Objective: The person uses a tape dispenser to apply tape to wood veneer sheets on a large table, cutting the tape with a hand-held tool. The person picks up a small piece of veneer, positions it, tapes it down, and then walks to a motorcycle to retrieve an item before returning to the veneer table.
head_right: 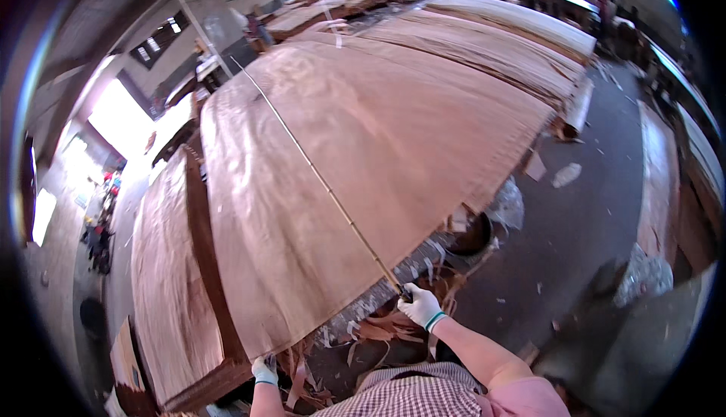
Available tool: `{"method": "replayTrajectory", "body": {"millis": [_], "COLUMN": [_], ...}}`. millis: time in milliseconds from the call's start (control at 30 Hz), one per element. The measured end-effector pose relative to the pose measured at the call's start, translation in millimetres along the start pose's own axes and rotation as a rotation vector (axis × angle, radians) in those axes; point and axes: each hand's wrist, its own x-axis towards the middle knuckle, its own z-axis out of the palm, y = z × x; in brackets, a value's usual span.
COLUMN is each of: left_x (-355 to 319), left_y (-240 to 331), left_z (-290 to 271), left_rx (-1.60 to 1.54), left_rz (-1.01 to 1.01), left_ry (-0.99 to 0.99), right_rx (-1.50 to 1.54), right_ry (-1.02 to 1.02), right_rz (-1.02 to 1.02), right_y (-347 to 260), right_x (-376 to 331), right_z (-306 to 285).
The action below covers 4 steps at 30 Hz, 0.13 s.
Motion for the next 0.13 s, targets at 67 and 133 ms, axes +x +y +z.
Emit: {"method": "replayTrajectory", "body": {"millis": [67,133], "left_x": [15.9,39.0], "left_y": [2.3,5.5], "left_z": [-18.9,-26.4], "left_rx": [0.468,0.890], "left_rz": [-0.312,-0.509], "left_ry": [-0.349,-0.442], "right_rx": [-0.106,-0.327], "right_ry": [0.155,0.239], "right_rz": [-0.092,-0.055], "right_y": [5.4,14.7], "right_x": [-19.9,-17.6], "right_z": [-5.4,-2.7]}}
